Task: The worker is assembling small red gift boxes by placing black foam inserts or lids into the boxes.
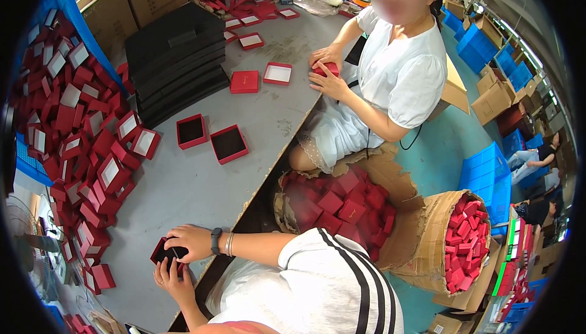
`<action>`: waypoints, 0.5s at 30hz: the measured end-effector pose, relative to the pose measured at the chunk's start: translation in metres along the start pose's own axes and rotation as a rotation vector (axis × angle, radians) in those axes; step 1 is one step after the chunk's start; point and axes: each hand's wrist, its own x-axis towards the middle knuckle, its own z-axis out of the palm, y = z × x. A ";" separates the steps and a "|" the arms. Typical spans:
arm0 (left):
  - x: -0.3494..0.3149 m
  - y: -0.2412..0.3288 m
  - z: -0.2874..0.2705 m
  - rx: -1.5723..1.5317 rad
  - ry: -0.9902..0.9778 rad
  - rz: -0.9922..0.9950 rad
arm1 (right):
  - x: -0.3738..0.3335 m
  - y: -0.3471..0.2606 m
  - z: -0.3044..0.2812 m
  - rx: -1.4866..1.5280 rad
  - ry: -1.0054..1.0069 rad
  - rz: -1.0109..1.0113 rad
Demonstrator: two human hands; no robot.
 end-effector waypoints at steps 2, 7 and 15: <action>-0.003 -0.002 0.002 0.000 0.013 0.016 | 0.000 0.000 0.000 0.001 0.005 0.000; 0.000 0.004 0.000 0.005 -0.023 -0.024 | 0.000 0.002 -0.001 0.025 -0.048 0.045; 0.002 0.005 -0.002 0.033 -0.035 -0.025 | 0.001 0.001 0.002 0.014 -0.005 0.008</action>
